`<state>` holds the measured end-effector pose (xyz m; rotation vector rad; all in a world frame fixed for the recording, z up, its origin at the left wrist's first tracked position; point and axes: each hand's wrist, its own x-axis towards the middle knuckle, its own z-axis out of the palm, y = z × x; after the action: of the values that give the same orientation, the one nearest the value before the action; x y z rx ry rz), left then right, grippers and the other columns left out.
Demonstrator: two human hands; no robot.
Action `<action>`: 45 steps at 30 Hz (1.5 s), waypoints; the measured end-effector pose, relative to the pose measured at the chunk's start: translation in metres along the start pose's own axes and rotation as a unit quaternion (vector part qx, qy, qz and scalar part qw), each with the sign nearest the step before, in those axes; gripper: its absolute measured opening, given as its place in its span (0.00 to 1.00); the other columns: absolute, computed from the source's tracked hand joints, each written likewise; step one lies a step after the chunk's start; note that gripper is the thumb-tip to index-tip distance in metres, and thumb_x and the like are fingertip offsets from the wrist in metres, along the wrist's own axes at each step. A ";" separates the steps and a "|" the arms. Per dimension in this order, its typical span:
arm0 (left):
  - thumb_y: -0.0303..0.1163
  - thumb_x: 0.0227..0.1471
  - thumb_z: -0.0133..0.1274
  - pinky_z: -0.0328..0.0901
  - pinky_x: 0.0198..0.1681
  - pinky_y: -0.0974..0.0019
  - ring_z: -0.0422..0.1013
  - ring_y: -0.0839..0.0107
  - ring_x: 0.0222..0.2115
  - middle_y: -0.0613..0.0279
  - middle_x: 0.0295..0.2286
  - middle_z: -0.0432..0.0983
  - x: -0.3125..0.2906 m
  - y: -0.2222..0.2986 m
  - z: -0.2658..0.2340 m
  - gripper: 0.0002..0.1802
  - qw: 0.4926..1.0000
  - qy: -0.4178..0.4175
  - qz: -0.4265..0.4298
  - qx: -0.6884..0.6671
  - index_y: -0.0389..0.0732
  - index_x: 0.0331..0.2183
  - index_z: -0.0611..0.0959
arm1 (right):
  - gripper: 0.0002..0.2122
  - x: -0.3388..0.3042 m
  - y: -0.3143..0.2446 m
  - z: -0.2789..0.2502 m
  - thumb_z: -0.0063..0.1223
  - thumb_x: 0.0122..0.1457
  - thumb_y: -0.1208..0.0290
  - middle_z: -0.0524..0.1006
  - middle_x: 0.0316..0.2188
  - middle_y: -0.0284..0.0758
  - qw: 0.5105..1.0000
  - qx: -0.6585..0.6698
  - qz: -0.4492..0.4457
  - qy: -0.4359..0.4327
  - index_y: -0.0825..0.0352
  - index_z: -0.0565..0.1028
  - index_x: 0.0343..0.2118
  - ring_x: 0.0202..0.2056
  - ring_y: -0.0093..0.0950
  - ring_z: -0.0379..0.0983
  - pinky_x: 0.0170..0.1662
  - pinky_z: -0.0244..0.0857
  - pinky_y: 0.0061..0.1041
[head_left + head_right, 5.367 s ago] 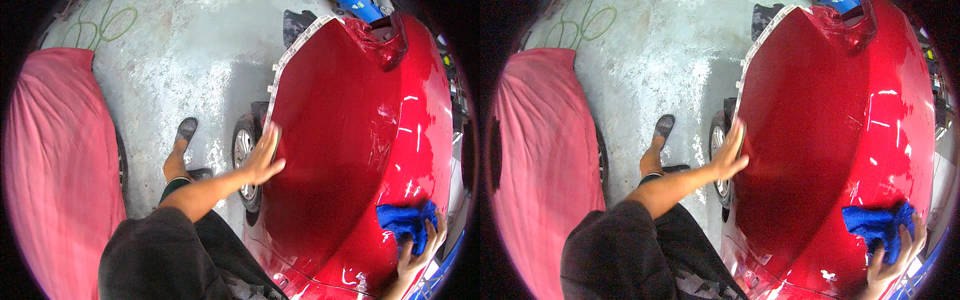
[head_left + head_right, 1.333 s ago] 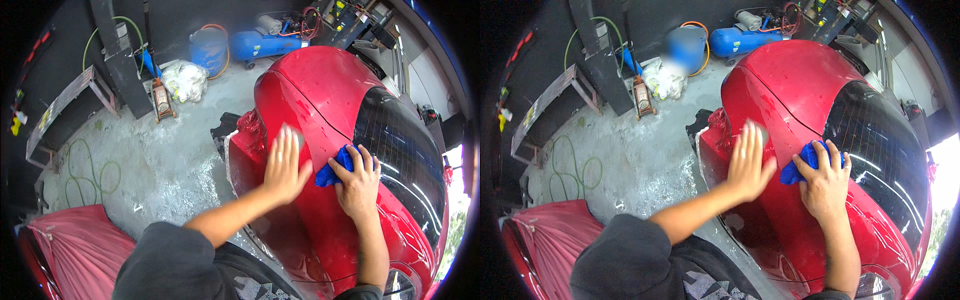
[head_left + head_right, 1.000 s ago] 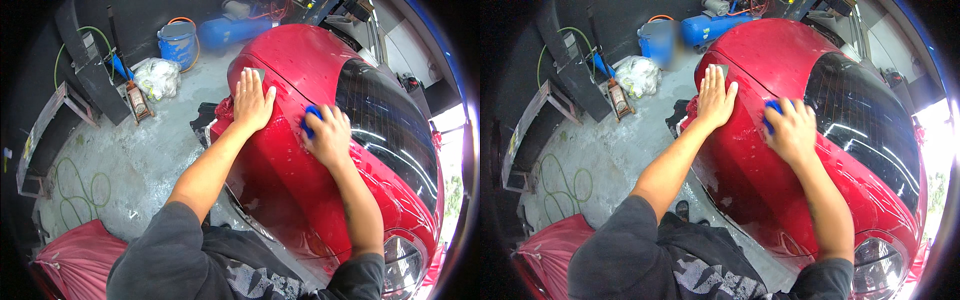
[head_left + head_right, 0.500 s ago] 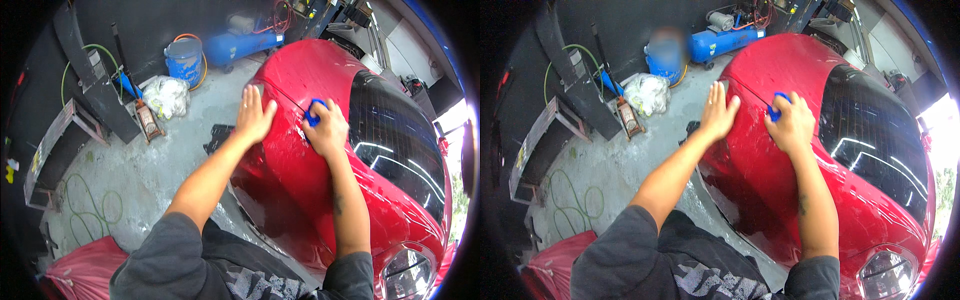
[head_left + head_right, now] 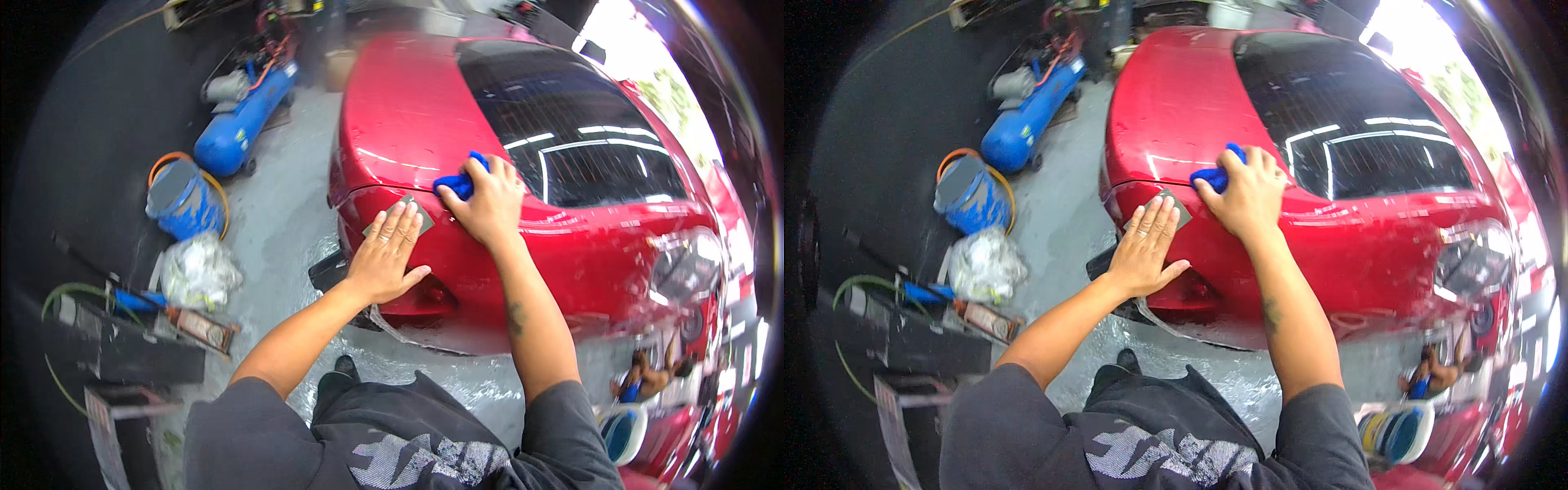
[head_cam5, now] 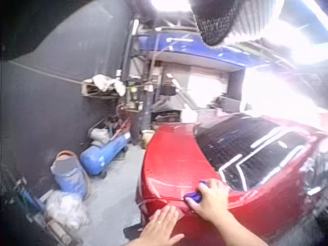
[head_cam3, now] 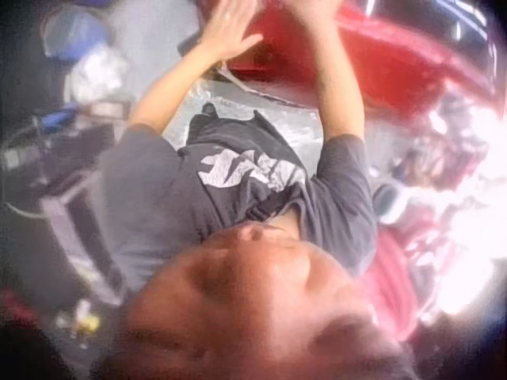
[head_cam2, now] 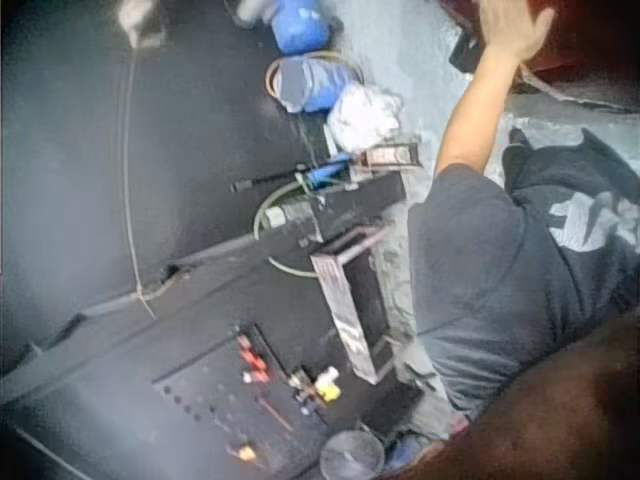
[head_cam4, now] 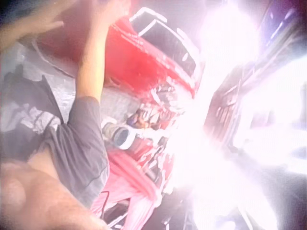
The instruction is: The person scrubs the rear quarter panel and wheel arch of a red car using a sanding block and a blue microfiber cloth. They repeatedly rub the surface with the block and wipe the area with the cloth to clean the paint.
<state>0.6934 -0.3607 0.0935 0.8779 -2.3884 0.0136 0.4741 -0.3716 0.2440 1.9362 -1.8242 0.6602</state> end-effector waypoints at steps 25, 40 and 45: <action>0.36 0.54 0.72 0.58 0.74 0.42 0.61 0.39 0.72 0.38 0.72 0.60 0.172 -0.028 -0.098 0.50 0.891 0.093 0.304 -0.325 0.44 0.74 0.70 | 0.31 -0.119 -0.128 0.068 0.73 0.57 0.48 0.72 0.64 0.42 0.939 -0.096 0.261 0.203 0.58 0.81 0.61 0.70 0.47 0.61 0.67 0.57 0.52; 0.69 0.46 0.70 0.73 0.61 0.39 0.75 0.47 0.61 0.57 0.63 0.77 0.238 -0.037 -0.056 0.46 0.904 -0.140 0.392 -0.099 0.60 0.63 0.83 | 0.10 -0.103 -0.210 0.093 0.72 0.57 0.71 0.80 0.42 0.40 0.804 0.031 0.491 0.333 0.64 0.82 0.40 0.47 0.40 0.78 0.53 0.74 0.41; 0.64 0.49 0.70 0.77 0.54 0.46 0.81 0.52 0.52 0.62 0.51 0.85 0.247 -0.151 -0.051 0.34 0.901 -0.042 0.407 -0.147 0.54 0.51 0.91 | 0.15 -0.237 -0.279 0.121 0.70 0.65 0.73 0.83 0.42 0.37 0.677 0.126 0.592 0.419 0.67 0.75 0.50 0.44 0.28 0.82 0.48 0.77 0.32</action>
<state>0.6592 -0.6144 0.2391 -0.2989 -2.5705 -0.0568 0.7515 -0.2307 0.0161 0.0244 -2.0845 1.8347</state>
